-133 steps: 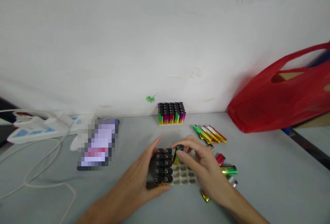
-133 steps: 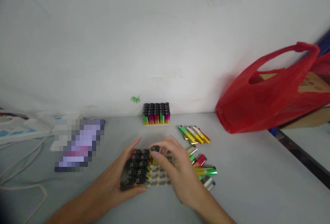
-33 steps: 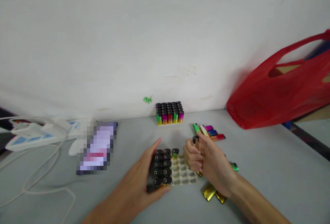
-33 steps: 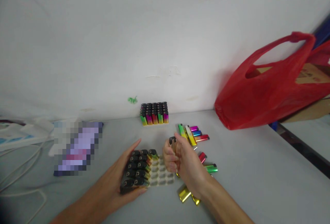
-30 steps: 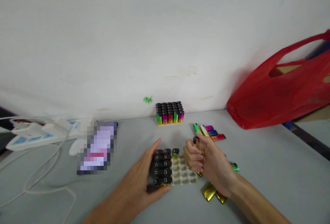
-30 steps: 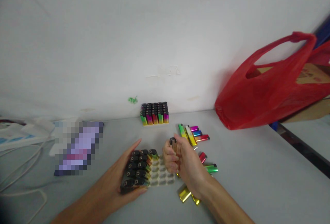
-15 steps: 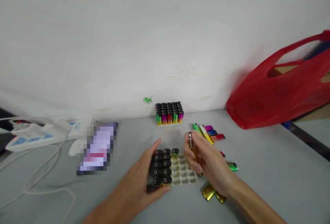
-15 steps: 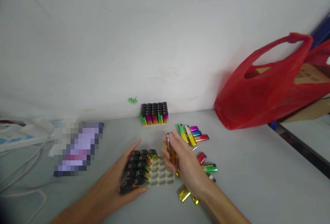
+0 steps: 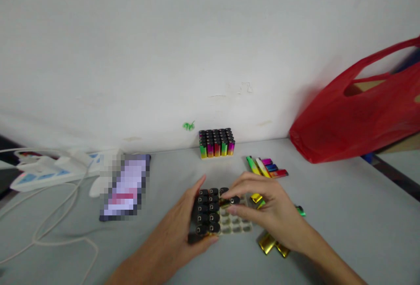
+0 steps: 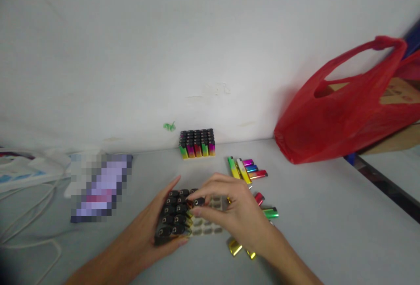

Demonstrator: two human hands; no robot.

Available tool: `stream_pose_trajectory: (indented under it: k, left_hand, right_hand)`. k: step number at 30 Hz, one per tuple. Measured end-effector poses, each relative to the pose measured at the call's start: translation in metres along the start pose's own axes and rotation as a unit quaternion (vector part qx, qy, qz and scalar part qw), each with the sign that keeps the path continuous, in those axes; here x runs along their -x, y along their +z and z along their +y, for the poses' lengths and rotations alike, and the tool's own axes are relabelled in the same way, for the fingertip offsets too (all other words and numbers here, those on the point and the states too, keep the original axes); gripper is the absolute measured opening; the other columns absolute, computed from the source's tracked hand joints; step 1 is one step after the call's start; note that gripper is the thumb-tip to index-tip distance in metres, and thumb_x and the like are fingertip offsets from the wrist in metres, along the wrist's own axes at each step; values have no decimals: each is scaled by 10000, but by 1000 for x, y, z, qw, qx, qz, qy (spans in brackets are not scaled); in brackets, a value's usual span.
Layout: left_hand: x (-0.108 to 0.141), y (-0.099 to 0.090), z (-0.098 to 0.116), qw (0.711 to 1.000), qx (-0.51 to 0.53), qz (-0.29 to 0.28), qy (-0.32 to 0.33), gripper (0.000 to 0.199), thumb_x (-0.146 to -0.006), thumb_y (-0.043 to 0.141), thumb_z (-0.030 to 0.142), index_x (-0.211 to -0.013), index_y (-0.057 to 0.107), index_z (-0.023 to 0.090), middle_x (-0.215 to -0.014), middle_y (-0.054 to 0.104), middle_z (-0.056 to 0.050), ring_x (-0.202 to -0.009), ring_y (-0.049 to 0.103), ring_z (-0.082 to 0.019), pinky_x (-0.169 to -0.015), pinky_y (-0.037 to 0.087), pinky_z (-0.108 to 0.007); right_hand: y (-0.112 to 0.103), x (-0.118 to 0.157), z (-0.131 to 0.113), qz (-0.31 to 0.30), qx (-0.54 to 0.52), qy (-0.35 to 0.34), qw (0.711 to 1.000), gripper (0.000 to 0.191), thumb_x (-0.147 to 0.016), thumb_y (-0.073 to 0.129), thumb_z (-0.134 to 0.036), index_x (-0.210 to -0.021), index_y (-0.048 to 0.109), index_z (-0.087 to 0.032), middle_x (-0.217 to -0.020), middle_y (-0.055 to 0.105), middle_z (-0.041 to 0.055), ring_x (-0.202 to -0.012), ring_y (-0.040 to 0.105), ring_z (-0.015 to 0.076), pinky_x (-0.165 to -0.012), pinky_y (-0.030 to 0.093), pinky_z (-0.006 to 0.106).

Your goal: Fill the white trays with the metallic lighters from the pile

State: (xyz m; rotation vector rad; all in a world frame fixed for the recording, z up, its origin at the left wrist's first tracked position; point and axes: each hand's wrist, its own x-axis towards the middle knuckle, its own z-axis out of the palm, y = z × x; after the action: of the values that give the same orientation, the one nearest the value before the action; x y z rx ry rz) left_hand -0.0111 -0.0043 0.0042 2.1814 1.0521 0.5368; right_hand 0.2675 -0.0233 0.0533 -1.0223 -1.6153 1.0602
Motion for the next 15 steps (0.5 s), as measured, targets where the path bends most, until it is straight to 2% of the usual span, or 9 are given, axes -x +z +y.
stream_pose_trajectory:
  k: [4, 9, 15]
  left_hand:
    - [0, -1, 1, 1000, -5, 0, 6, 1168, -964, 856, 277, -1790, 48, 447, -1790, 450, -110, -1580, 549, -388, -1315, 458, -625]
    - [-1, 0, -1, 1000, -11, 2, 8, 1179, -958, 862, 285, -1788, 41, 450, -1788, 455, -106, -1582, 546, -391, -1317, 454, -636]
    - [0, 0, 0, 1000, -9, 0, 10, 1171, -968, 853, 288, -1787, 33, 457, -1803, 432, -97, -1588, 539, -384, -1316, 456, -632]
  right_hand:
    - [0, 1, 5, 36, 56, -13, 998, 152, -948, 910, -288, -1089, 868, -326, -920, 805, 13, -830, 721, 232, -814, 528, 408]
    - [0, 0, 8, 19, 110, -61, 992, 91, -986, 859, -242, -1045, 827, -304, -940, 773, 24, -861, 708, 237, -781, 521, 398]
    - [1, 1, 9, 16, 131, -51, 990, 177, -987, 837, -193, -1114, 780, -303, -958, 767, 10, -871, 712, 233, -808, 538, 406]
